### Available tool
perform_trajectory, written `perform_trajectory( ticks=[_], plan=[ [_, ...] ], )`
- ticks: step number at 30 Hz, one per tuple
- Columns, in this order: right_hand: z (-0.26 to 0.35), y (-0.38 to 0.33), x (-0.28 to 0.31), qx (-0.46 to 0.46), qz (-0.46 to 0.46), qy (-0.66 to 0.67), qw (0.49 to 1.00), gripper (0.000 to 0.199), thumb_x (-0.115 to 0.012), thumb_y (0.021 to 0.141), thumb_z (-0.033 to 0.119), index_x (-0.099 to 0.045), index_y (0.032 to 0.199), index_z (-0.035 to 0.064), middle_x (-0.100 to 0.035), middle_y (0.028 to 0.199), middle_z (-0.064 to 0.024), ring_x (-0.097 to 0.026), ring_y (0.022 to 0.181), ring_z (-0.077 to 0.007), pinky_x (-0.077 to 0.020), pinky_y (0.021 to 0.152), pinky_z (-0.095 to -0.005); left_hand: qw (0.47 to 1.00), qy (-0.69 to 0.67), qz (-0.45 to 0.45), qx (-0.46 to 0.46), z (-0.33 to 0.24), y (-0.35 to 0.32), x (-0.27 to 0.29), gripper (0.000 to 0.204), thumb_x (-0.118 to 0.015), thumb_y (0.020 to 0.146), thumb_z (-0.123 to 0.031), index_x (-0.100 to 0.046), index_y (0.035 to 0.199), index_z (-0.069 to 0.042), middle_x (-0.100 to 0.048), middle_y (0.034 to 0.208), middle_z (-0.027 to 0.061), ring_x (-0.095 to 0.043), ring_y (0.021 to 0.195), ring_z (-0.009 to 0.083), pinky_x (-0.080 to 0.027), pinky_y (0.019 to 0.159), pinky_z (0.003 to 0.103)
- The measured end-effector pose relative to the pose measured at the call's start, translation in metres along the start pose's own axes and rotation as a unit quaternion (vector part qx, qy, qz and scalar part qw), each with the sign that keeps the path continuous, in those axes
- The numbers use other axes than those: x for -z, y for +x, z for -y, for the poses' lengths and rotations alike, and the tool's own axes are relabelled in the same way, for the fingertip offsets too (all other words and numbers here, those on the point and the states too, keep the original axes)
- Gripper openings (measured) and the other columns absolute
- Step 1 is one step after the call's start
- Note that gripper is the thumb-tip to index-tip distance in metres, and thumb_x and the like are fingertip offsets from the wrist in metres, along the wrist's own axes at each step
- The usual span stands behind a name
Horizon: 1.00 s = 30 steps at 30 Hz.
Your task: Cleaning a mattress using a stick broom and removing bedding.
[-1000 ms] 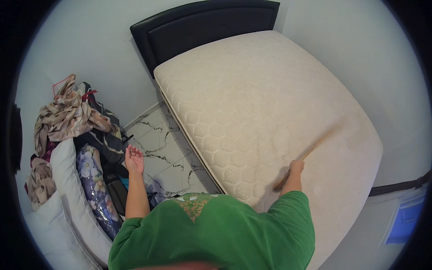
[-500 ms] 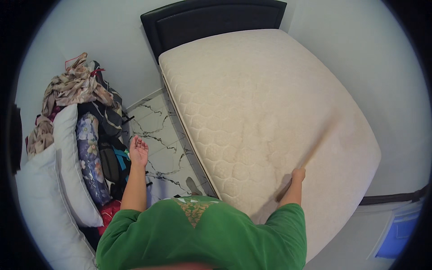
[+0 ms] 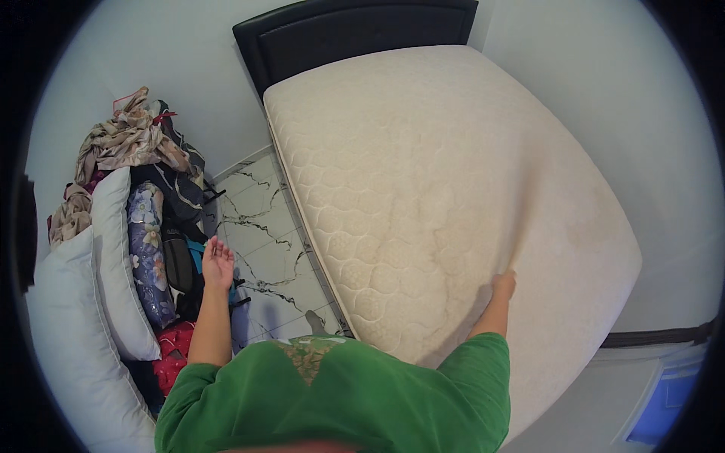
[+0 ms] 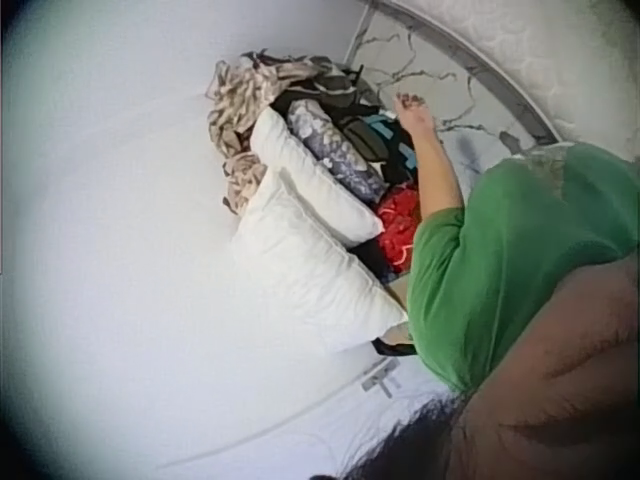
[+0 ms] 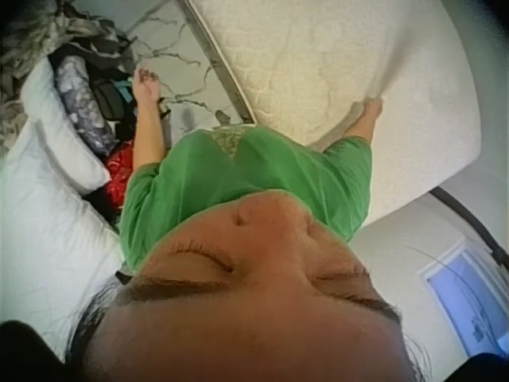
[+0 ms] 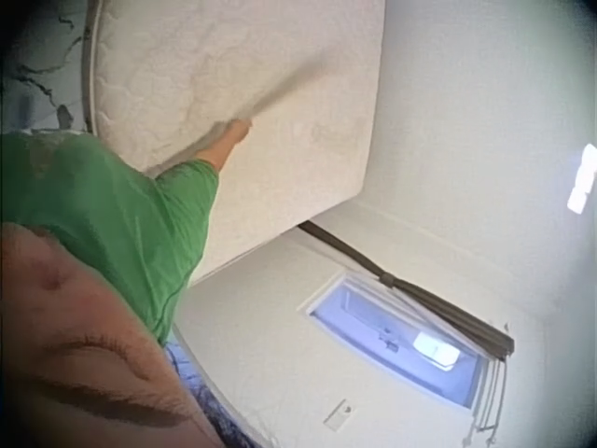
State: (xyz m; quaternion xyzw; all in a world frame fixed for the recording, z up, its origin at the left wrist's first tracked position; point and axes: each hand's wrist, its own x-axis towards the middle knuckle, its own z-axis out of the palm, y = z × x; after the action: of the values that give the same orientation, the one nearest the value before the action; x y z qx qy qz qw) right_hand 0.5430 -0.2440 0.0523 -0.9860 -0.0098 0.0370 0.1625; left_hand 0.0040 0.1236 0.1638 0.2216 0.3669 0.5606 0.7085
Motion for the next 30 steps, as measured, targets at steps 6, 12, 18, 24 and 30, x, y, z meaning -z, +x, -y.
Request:
perform_trajectory(
  ticks=[6,12,18,24,30],
  plan=[
    [0.031,-0.038,-0.058,0.191,0.182,-0.136,0.955,0.025,-0.045,0.067,0.004,-0.052,0.090,-0.0035,-0.054,0.093,-0.0218,-0.053,0.089,-0.0315,-0.0427,0.076,-0.0363,0.998,-0.032,-0.050,0.001,0.010,-0.008,0.030,0.020,-0.052,0.078,-0.027,-0.051,0.092,-0.012,-0.049,0.079,-0.0039,-0.047,0.070,0.0083,-0.040,0.065,0.023],
    [0.109,-0.100,-0.022,0.530,0.261,-0.235,0.772,0.026,-0.043,0.072,0.011,-0.051,0.096,0.0029,-0.056,0.086,-0.0188,-0.055,0.080,-0.0321,-0.0438,0.068,-0.0393,0.999,-0.007,-0.038,0.012,0.027,-0.007,0.005,0.020,-0.053,0.078,-0.026,-0.051,0.092,-0.012,-0.049,0.078,-0.0030,-0.047,0.069,0.0086,-0.040,0.064,0.023],
    [0.005,0.039,-0.080,-0.047,0.100,0.109,0.988,0.026,-0.047,0.070,0.014,-0.052,0.093,0.0005,-0.057,0.082,-0.0194,-0.056,0.080,-0.0302,-0.0437,0.069,-0.0378,0.999,-0.021,-0.025,-0.009,0.024,-0.010,-0.005,0.018,-0.051,0.079,-0.026,-0.050,0.092,-0.013,-0.049,0.077,-0.0035,-0.047,0.069,0.0085,-0.040,0.065,0.024],
    [0.078,-0.136,-0.041,0.400,0.311,-0.199,0.839,0.027,-0.039,0.072,0.010,-0.051,0.095,-0.0001,-0.054,0.090,-0.0226,-0.053,0.086,-0.0343,-0.0418,0.075,-0.0403,0.997,-0.035,-0.073,0.018,0.041,-0.007,0.010,0.020,-0.052,0.078,-0.025,-0.050,0.093,-0.012,-0.049,0.080,-0.0025,-0.046,0.069,0.0090,-0.039,0.066,0.023],
    [0.046,-0.046,0.012,0.324,0.141,-0.164,0.921,0.022,-0.039,0.073,0.011,-0.051,0.088,-0.0008,-0.057,0.079,-0.0213,-0.056,0.075,-0.0335,-0.0433,0.066,-0.0429,1.000,-0.005,-0.013,0.004,0.036,-0.004,-0.026,0.021,-0.051,0.078,-0.024,-0.050,0.095,-0.012,-0.049,0.079,-0.0031,-0.046,0.069,0.0086,-0.039,0.065,0.023]
  ],
)
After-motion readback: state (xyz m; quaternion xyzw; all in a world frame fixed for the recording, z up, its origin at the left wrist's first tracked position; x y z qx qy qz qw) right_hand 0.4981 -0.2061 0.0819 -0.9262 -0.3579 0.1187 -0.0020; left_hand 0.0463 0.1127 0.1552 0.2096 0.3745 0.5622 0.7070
